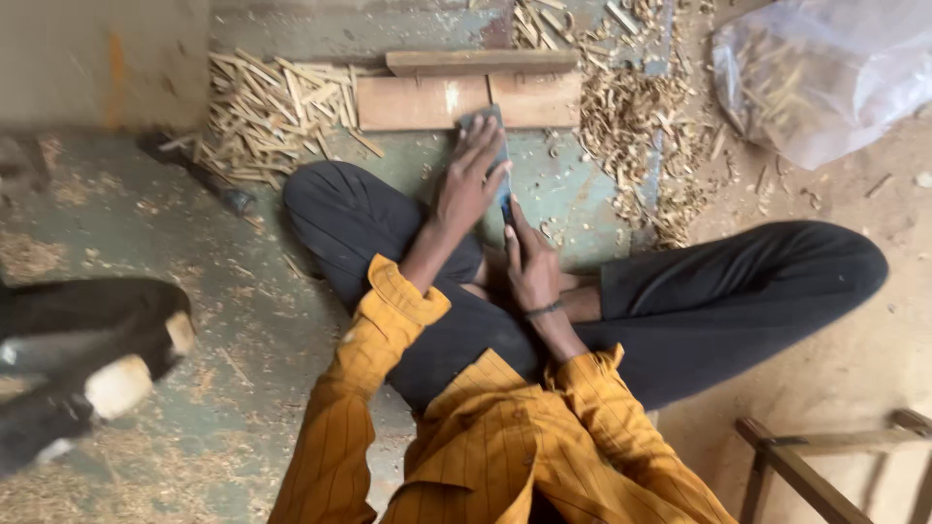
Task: The person sits cross-legged on the floor and uses a wide chisel to shave thin slivers off small wood pieces, holding each piece against a wooden block and pushing the blade to produce shavings, working through pieces one at a time.
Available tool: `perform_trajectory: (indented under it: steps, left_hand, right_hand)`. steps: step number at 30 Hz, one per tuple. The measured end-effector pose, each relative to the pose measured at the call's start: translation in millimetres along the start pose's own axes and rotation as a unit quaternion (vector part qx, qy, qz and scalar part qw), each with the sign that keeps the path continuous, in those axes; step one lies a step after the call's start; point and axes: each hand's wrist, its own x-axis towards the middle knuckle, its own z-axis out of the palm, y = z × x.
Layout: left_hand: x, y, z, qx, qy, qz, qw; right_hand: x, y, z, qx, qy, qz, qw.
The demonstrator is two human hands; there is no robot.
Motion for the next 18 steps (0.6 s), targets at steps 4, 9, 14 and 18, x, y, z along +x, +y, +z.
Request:
perform_trajectory:
  steps: [4,9,14,18]
  left_hand:
    - [4.7,-1.5,-1.3,-0.014,-0.010,-0.009,1.000]
    - [6.3,-1.5,-0.2,0.008,-0.019,-0.001,1.000]
    - [10.8,-3.2,0.7,0.023,-0.048,-0.031,0.998]
    - [20.3,-11.5,1.6,0.007,-0.048,-0.028,0.998]
  right_hand:
    - [1.3,-3.1,1.7,0.003,0.017,-0.024,1.000]
    - [1.4,-2.1,0.4,0.015,-0.009,0.018,1.000]
    - [3.5,-2.1,4.6,-0.004,-0.010,0.036,0.999]
    - [12.2,-3.5,9.7,-0.006,-0.005,0.024,1.000]
